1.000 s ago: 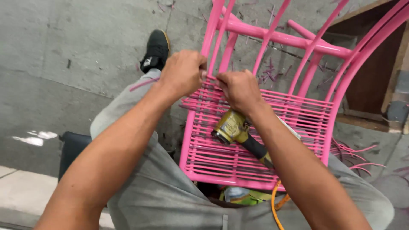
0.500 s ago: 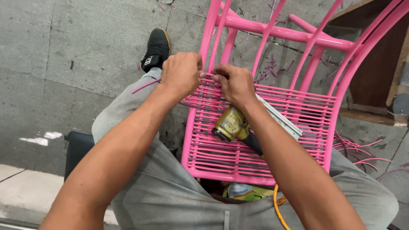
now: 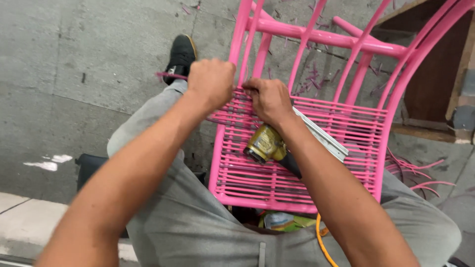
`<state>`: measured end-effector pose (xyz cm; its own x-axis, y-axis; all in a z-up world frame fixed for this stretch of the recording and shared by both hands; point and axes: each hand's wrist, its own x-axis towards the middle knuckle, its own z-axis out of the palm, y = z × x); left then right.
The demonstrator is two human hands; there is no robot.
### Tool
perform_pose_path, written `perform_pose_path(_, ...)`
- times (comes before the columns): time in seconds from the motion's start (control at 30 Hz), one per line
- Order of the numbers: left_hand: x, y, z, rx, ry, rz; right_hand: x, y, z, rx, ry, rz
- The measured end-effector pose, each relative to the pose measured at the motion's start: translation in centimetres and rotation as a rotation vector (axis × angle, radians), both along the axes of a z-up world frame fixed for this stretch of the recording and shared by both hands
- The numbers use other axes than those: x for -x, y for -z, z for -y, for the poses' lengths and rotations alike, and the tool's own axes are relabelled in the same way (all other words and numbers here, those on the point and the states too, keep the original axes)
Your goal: Repair a pink chair by weaving and stapling plastic strips.
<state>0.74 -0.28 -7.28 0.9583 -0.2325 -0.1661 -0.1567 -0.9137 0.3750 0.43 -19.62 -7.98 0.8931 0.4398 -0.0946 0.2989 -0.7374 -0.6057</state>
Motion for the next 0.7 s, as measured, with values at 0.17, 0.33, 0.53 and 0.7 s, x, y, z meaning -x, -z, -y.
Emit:
perform_pose_path(0.17,-0.9,0.3,-0.1,-0.088,0.033,-0.031,0.1,0.3,0.3,0.054,-0.087,0.132)
perform_pose_path(0.33,-1.5,0.3,-0.5,-0.139,0.072,-0.103,-1.0,0.7,0.0,-0.075,0.118,-0.193)
perform_pose_path(0.53,-2.1,0.6,-1.1,-0.134,0.148,-0.156,-1.3,0.0,-1.5,0.078,0.22,-0.294)
perform_pose_path(0.7,-1.3,-1.3,-1.3,-0.127,0.12,-0.174,-1.3,-0.9,-1.9,0.163,0.238,-0.257)
